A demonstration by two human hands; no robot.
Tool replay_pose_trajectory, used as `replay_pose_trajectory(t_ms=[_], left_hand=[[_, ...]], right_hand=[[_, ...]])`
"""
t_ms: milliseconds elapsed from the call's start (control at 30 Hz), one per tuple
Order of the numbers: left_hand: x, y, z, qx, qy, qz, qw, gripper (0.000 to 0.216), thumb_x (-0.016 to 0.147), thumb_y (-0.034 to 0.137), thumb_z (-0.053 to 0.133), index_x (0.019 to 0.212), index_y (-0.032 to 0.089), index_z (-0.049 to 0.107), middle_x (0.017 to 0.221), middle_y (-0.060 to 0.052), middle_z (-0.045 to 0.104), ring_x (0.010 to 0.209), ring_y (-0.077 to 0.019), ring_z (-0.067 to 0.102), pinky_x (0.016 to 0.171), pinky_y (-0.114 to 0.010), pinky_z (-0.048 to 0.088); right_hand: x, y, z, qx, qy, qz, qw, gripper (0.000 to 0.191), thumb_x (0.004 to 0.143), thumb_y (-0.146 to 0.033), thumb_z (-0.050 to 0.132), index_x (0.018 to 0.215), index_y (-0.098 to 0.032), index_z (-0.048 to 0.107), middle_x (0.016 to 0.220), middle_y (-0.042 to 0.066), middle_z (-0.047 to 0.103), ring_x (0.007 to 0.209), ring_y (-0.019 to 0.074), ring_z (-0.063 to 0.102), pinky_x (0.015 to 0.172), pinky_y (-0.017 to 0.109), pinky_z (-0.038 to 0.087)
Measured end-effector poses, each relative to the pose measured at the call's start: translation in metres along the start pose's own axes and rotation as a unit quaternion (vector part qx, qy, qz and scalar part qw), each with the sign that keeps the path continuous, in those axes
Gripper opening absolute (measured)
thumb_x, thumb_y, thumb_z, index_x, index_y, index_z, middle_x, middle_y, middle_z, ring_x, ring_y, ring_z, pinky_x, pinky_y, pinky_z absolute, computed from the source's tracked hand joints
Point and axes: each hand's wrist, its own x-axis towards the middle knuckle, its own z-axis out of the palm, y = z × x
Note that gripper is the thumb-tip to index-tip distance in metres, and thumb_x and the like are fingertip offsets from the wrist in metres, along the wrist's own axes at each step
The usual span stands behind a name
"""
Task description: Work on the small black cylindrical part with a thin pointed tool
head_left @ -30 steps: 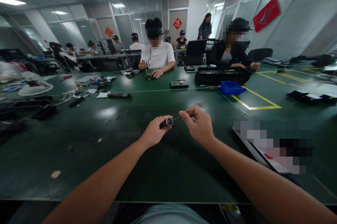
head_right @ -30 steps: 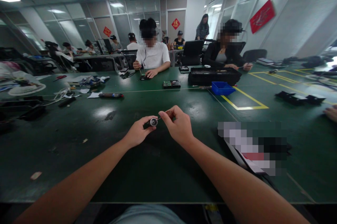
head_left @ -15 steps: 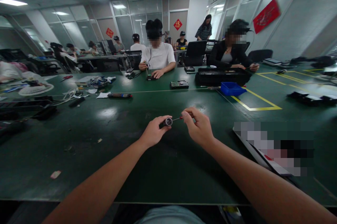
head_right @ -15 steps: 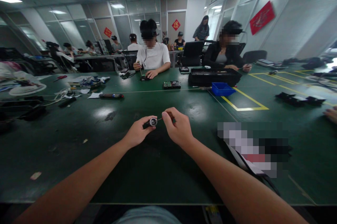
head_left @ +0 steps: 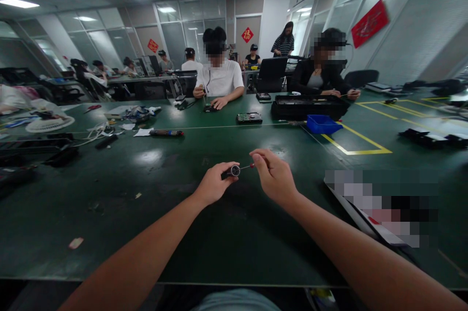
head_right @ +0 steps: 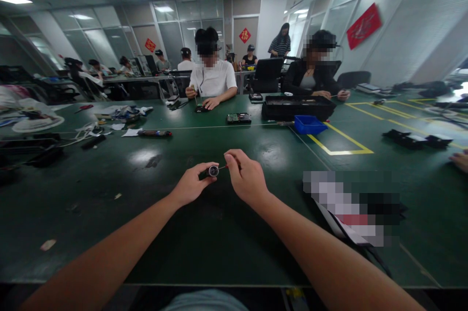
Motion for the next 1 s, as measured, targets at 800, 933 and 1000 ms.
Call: replay_pose_trajectory(t_ms=[800, 933, 1000], left_hand=[[0.001, -0.003, -0.003, 0.011, -0.004, 0.003, 1.000, 0.043, 0.084, 0.018, 0.071, 0.125, 0.029, 0.065, 0.123, -0.002, 0.067, 0.117, -0.0217, 0.058, 0.105, -0.038, 0.040], [0.003, -0.001, -0.004, 0.032, -0.009, 0.010, 0.999, 0.041, 0.084, 0.021, 0.071, 0.124, 0.028, 0.066, 0.122, -0.002, 0.067, 0.116, -0.0229, 0.058, 0.105, -0.039, 0.040], [0.004, 0.000, -0.004, 0.040, -0.010, 0.006, 0.999, 0.041, 0.084, 0.021, 0.070, 0.124, 0.028, 0.066, 0.120, -0.002, 0.068, 0.114, -0.0233, 0.059, 0.103, -0.039, 0.041]], right_hand=[[0.010, 0.021, 0.014, 0.300, 0.065, 0.192, 0.932, 0.029, 0.089, -0.047, 0.055, 0.084, -0.020, 0.062, 0.073, 0.002, 0.062, 0.065, 0.0168, 0.059, 0.066, 0.034, 0.050], [0.011, 0.022, 0.016, 0.377, 0.046, 0.279, 0.882, 0.030, 0.087, -0.049, 0.056, 0.078, -0.021, 0.058, 0.066, 0.000, 0.057, 0.059, 0.0163, 0.056, 0.062, 0.035, 0.052], [0.010, 0.021, 0.016, 0.350, 0.067, 0.261, 0.897, 0.027, 0.088, -0.047, 0.055, 0.081, -0.021, 0.059, 0.070, 0.001, 0.059, 0.062, 0.0163, 0.058, 0.062, 0.033, 0.052]])
